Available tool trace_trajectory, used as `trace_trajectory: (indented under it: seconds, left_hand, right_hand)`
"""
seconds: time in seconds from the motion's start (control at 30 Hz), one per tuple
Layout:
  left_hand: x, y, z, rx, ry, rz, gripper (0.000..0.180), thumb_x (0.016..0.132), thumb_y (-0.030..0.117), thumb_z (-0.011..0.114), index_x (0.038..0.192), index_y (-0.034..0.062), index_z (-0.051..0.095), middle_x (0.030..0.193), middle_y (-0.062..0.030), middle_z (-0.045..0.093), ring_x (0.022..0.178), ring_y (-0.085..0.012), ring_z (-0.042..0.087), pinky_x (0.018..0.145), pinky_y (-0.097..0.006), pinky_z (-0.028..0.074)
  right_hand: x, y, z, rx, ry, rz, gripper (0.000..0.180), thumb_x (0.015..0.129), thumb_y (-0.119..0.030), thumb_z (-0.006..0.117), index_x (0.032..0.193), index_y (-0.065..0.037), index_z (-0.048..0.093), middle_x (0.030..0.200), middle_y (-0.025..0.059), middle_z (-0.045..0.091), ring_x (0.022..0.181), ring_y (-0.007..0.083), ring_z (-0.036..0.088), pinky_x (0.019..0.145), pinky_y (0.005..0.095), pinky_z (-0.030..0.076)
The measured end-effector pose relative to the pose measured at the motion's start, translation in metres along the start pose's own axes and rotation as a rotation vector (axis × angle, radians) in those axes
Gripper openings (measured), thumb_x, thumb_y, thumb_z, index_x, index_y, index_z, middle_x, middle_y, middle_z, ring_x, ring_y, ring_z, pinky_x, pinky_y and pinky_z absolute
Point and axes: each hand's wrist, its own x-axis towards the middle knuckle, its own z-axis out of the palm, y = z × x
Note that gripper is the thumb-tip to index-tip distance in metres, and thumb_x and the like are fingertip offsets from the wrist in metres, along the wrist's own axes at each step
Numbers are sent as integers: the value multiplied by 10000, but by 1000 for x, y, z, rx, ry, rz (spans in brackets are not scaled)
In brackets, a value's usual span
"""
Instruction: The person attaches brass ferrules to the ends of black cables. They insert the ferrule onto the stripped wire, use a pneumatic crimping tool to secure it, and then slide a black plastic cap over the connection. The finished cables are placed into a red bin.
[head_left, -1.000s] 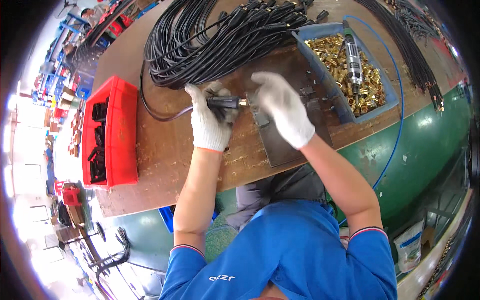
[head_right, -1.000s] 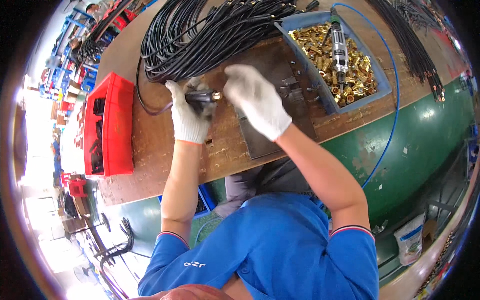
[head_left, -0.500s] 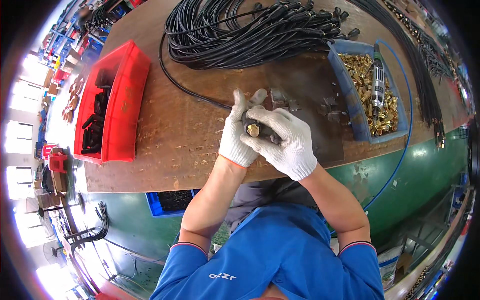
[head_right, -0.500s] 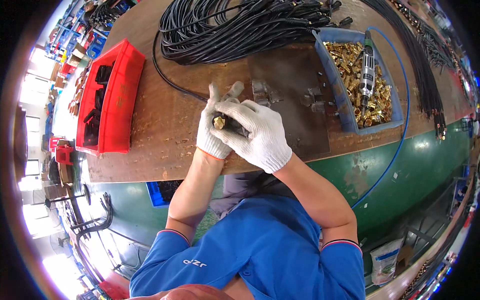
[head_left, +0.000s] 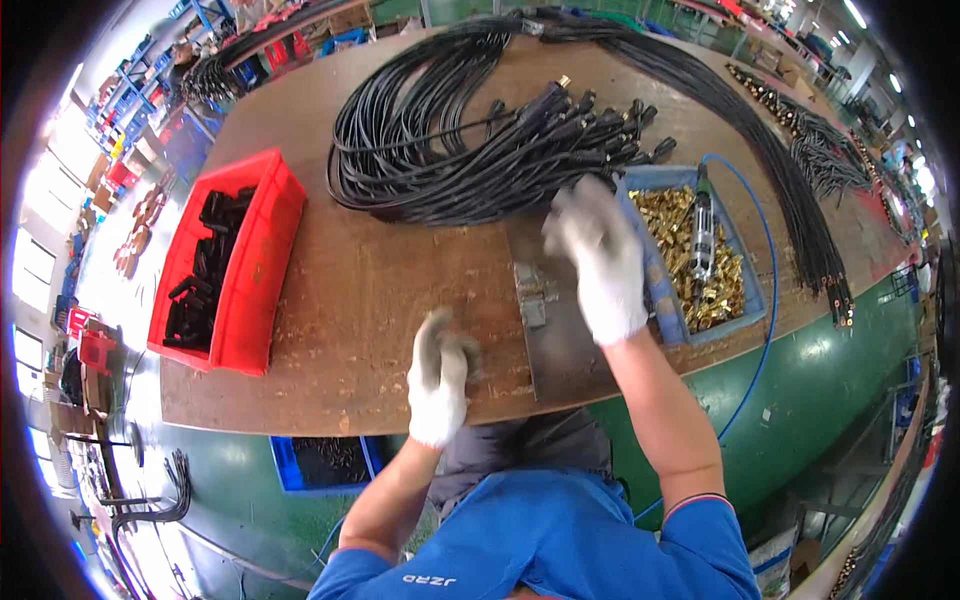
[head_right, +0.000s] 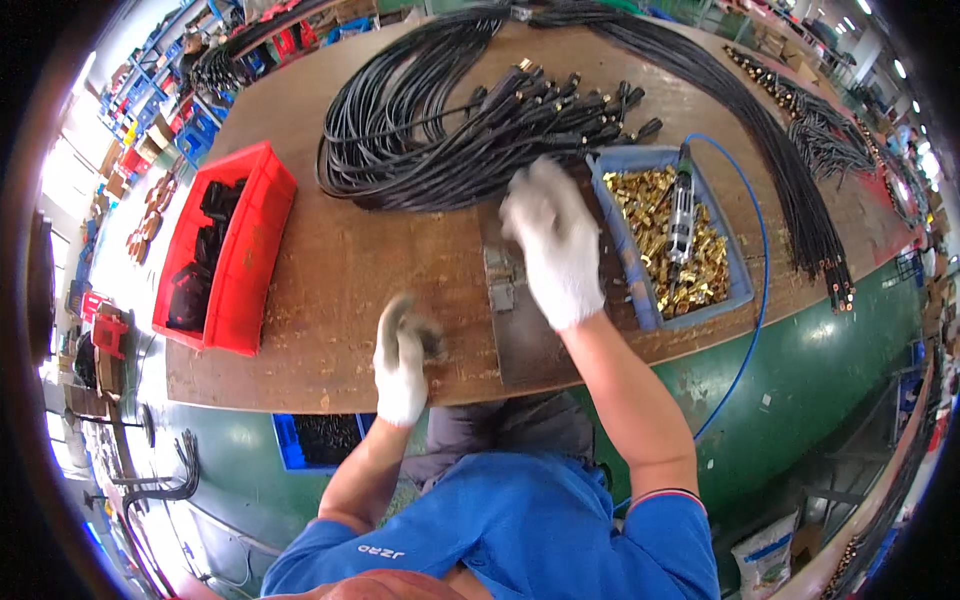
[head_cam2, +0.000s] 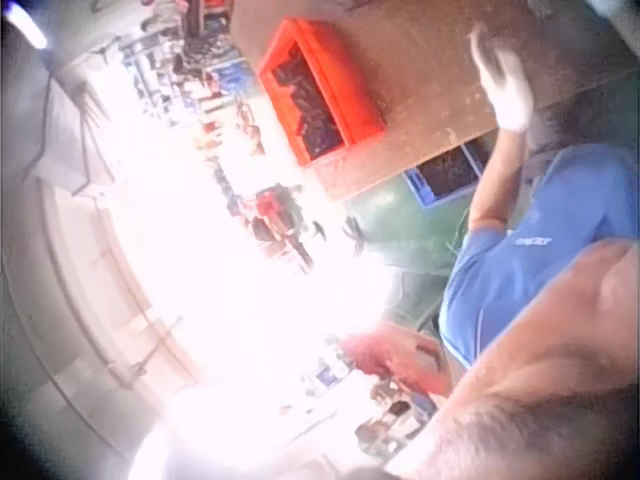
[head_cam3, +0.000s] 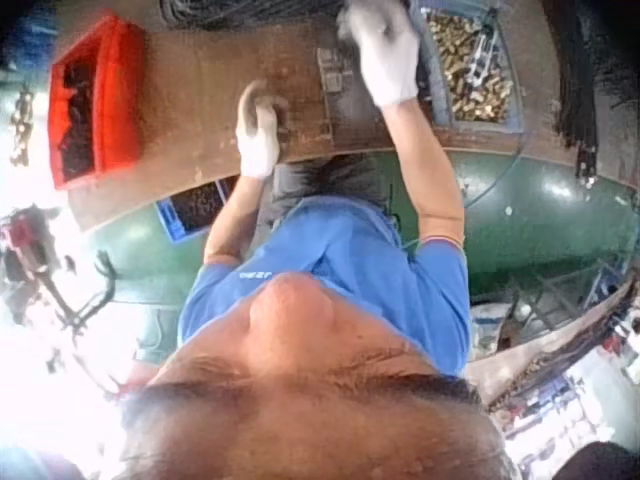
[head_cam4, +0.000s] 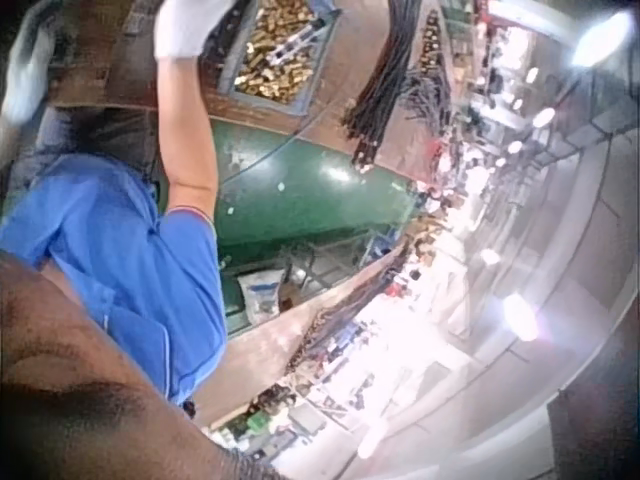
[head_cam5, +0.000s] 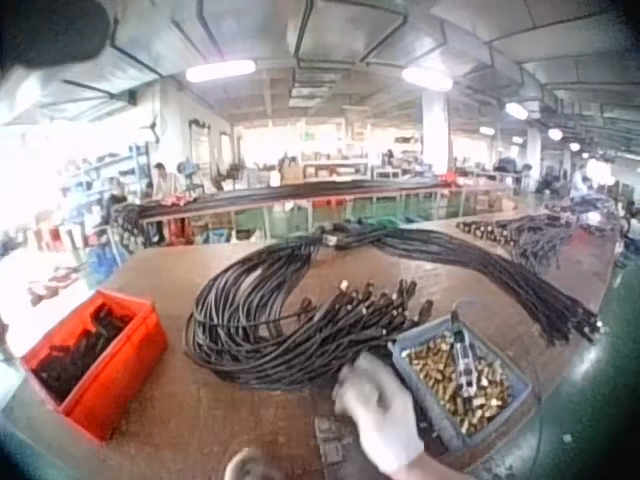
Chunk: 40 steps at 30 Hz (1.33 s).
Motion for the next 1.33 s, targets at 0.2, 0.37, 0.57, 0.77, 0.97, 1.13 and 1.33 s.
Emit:
trace_trajectory:
  seconds: [0.2,0.37,0.57,0.77,0.97,1.13,1.33]
  left_hand:
    - [-36,-22,-68,1104,334,328,344,915,183,767,1235,71,710,1147,-151,723,1178,-393,626,1058,-512,474]
    - [-34,-25,-71,1209,493,397,235,868,189,786,1073,78,759,1095,-148,735,1117,-392,658,1042,-498,489]
    - [-31,-17,-74,1182,479,381,233,856,253,785,1023,90,785,1066,-141,745,1092,-394,677,994,-522,512]
    - [-38,-20,-82,1117,519,474,227,832,259,799,988,95,776,992,-123,748,988,-363,710,901,-503,555]
    - [-41,-30,-86,1041,558,452,202,816,268,798,936,111,757,932,-108,729,965,-348,700,869,-500,548]
    - [-42,-39,-88,964,596,468,212,795,258,822,947,131,746,984,-84,708,992,-323,693,909,-486,550]
    - [-37,-52,-95,907,549,462,248,768,247,833,945,130,704,981,-84,677,1013,-315,694,1003,-497,559]
  right_hand:
    - [-109,21,-9,-903,-506,-403,374,909,-265,790,1223,-75,717,1214,152,737,1206,376,684,1053,499,547]
    - [-109,25,-1,-891,-533,-528,273,926,-289,759,1114,-94,725,1103,106,748,1094,329,696,1001,490,532]
    - [-113,30,1,-844,-595,-647,205,928,-255,767,1060,-101,737,1048,88,764,1025,323,717,941,478,546]
    - [-119,29,2,-884,-686,-630,205,950,-261,753,1084,-105,762,1111,97,771,1098,326,706,1009,482,518]
    - [-122,36,1,-944,-749,-649,222,967,-236,734,1101,-59,751,1115,132,765,1088,364,702,1014,509,515]
    - [-119,35,13,-1080,-1010,-714,449,1007,-385,666,1291,-37,678,1307,212,682,1230,423,633,1096,569,467]
    - [-112,53,29,-1246,-1276,-839,999,993,-841,411,1656,-97,337,1682,236,372,1536,486,382,1206,747,311]
